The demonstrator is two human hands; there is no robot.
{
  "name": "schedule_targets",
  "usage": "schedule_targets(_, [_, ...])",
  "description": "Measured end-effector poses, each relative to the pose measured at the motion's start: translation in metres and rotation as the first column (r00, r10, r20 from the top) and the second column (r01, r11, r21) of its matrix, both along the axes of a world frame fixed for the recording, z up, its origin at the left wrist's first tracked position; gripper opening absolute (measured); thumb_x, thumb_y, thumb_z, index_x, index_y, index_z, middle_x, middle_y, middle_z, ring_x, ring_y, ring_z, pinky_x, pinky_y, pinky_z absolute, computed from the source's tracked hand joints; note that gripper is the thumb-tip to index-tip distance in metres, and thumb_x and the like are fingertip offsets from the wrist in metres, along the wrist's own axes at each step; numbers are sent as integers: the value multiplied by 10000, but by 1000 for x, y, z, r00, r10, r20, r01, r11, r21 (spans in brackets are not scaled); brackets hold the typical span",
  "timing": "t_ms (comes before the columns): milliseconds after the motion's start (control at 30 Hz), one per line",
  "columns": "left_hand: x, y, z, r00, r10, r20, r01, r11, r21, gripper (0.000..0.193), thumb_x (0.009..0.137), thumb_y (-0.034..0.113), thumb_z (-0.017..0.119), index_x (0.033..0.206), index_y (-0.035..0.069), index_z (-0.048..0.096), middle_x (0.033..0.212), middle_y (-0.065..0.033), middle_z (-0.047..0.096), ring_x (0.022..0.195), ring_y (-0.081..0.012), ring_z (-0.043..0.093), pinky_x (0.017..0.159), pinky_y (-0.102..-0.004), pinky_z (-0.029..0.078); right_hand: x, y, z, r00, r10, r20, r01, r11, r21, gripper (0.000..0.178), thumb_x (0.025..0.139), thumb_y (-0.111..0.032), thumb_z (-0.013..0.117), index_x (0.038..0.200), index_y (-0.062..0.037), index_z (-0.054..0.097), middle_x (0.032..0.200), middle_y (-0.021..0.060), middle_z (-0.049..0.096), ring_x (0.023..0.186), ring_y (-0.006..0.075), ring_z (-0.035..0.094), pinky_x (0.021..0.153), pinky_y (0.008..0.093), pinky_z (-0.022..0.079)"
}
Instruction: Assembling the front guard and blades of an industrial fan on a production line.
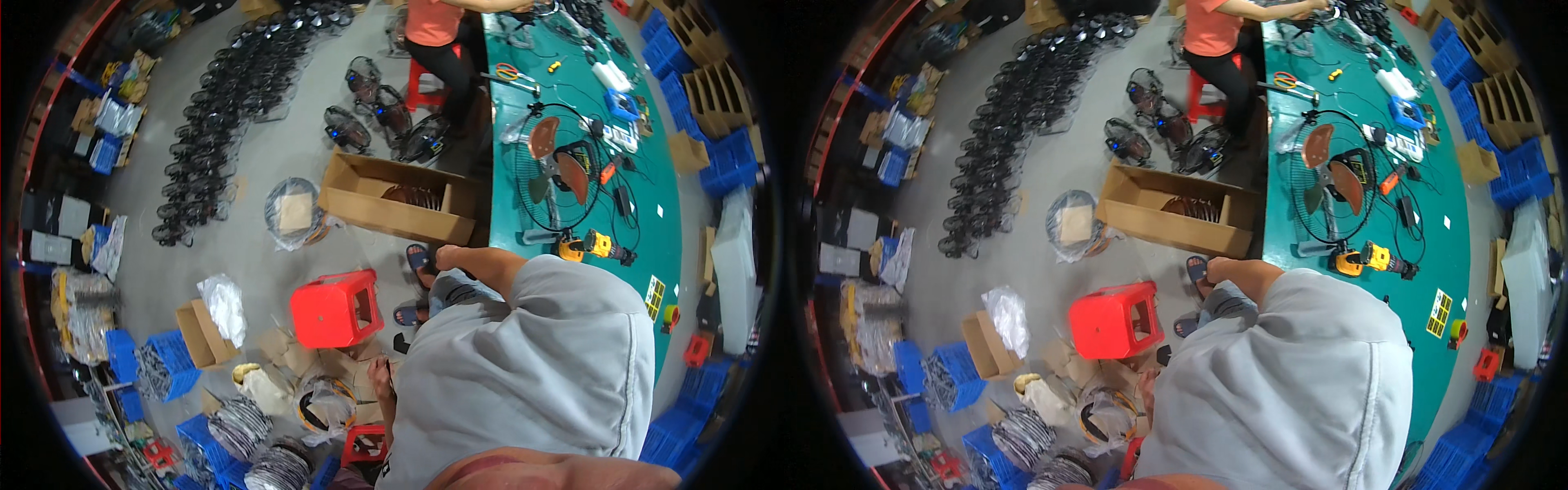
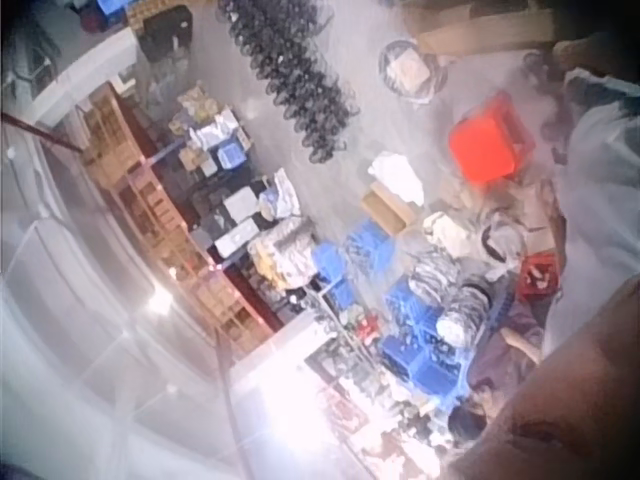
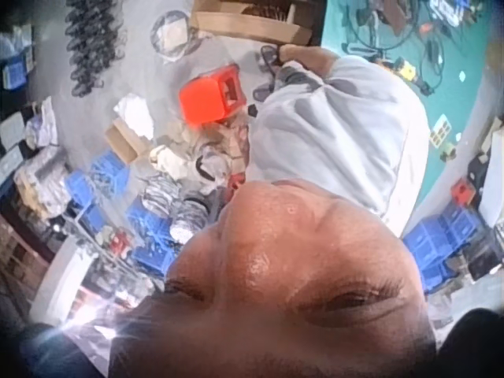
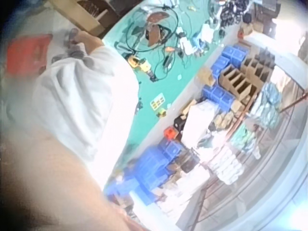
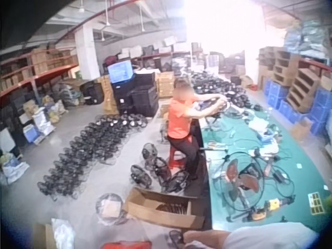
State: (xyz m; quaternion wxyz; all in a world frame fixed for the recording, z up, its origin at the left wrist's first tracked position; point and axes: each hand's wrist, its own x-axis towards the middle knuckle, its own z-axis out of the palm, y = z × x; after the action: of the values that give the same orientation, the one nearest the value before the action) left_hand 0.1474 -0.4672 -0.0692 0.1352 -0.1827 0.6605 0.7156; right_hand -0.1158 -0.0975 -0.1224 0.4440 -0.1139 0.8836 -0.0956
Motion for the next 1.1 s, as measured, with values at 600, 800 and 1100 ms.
schedule_targets(600, [43, -2, 5, 894, 171, 414, 4, 921, -389, 281, 944, 253, 550, 838, 18, 662, 690, -32, 598, 583, -145, 584, 508, -306, 471, -273, -128, 149, 584, -780, -227, 320, 478, -818, 816, 893, -293, 615, 1560, -57, 209, 1070, 277, 688, 983, 373, 683, 895, 437, 532])
schedule_targets(800, [41, 4, -20, 934, 157, 321, -38, 936, -350, 302, 953, 278, 544, 828, 34, 671, 675, -23, 581, 575, -142, 546, 538, -306, 475, -269, -151, 205, 767, -478, -429, 26, 690, -723, 410, 923, -321, 543, 1215, -53, 650, 1042, 212, 716, 938, 373, 690, 871, 424, 546])
schedule_targets(1100, [58, -28, -76, 946, -73, 316, 212, 876, -434, 370, 948, 316, 573, 900, -43, 652, 736, -139, 606, 690, -192, 558, 650, -351, 457, -82, -20, 10, 980, -154, -126, 150, 988, -46, 432, 842, -366, 606, 1143, -81, 727, 1243, 185, 669, 1132, 373, 618, 990, 553, 443])
